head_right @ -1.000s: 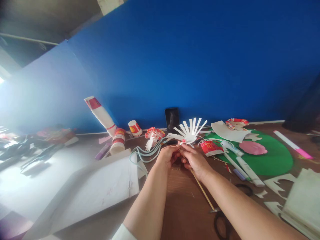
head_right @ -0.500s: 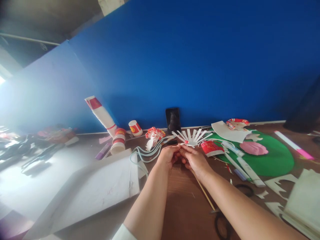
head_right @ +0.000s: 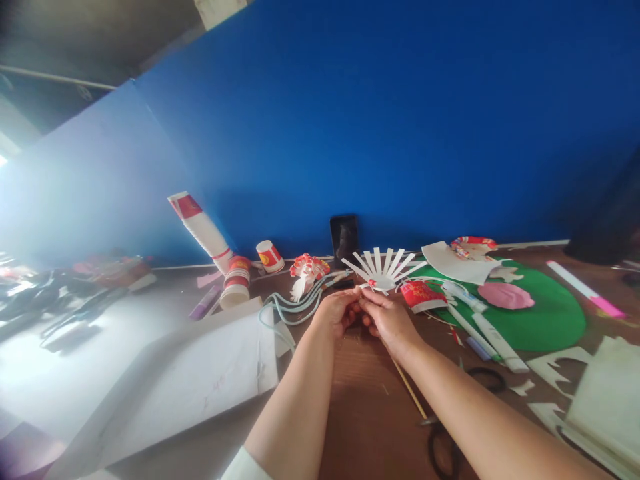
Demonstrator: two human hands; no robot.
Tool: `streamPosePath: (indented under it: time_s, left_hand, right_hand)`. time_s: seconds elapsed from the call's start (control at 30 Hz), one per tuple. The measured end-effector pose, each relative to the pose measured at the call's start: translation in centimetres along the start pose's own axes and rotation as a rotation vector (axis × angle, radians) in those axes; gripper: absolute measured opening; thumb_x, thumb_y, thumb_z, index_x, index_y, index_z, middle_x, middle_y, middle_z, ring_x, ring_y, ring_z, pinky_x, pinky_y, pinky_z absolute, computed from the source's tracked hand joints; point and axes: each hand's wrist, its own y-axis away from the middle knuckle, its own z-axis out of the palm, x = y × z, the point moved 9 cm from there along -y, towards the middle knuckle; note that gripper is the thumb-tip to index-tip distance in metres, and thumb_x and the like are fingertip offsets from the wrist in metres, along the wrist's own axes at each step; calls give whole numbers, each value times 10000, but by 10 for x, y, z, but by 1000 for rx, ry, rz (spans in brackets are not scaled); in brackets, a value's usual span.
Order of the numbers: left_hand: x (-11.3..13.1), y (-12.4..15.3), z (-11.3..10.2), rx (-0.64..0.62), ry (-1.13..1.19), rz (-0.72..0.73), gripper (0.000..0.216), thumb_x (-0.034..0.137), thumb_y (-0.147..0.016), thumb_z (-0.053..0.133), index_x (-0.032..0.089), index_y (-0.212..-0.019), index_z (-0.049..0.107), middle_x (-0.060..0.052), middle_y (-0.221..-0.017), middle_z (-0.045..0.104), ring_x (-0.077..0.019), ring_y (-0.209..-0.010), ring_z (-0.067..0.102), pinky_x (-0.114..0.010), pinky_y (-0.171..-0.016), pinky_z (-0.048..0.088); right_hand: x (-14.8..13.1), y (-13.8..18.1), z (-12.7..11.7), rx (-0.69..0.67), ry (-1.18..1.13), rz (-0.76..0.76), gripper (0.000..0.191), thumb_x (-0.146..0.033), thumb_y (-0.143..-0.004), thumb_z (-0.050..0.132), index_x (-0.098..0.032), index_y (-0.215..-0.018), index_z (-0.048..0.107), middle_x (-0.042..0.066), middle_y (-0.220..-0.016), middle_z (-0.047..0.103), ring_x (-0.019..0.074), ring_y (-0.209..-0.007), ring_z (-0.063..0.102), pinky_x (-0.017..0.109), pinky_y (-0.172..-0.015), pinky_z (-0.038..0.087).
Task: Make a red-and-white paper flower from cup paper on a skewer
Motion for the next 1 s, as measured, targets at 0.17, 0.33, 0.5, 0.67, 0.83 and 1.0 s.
streamPosePath:
  time_s: [0.17,0.33,0.5,0.67,0.83,1.0]
  left_hand:
    - [-1,-3,4,-47,78,17,181,230,-696,778,81,-754,692,-6,-579,557,-51,-497,478,-170,-490,352]
    - [0,-2,3,-23,74,26,179,206,-675,786,72,-753,697,-4,-549,548,-48,-465,451,-174,-463,333]
    - [1,0,3,-1,93,13,114,151,-699,748,66,-755,696,-14,-563,563,-48,-466,467,-166,-447,317]
    - [2,0,5,-13,126,21,106,132,-690,747,70,-717,665,-14,-560,559,-48,-464,478,-163,-436,299]
    - [2,-2,8,-50,111,50,170,192,-676,774,77,-735,661,-25,-579,581,-64,-467,490,-175,-421,287]
    - [3,-2,8,-52,131,62,287,259,-602,845,87,-705,640,-12,-579,574,-68,-474,497,-192,-456,327]
  right_hand:
    - [0,-1,-1,4,70,-49,576,-396,-725,693,-226,-1273,646,-37,-517,499,90,-464,408,190,-396,253]
    - [0,-3,-1,-9,68,-73,611,-427,-738,681,-253,-1318,603,-43,-540,506,87,-460,410,181,-385,245]
    - [0,-2,2,-20,16,-44,589,-399,-747,679,-240,-1310,604,-41,-557,509,75,-465,401,161,-380,229]
    - [-2,1,5,-39,-102,-11,601,-334,-722,707,-238,-1306,605,-33,-609,539,56,-462,390,146,-368,204]
    - [-2,1,7,-44,-153,-4,570,-293,-721,706,-225,-1281,627,-30,-611,521,52,-457,384,139,-356,182]
    - [-3,1,9,-52,-172,-4,519,-289,-713,711,-208,-1223,666,-25,-612,514,48,-448,377,137,-346,169]
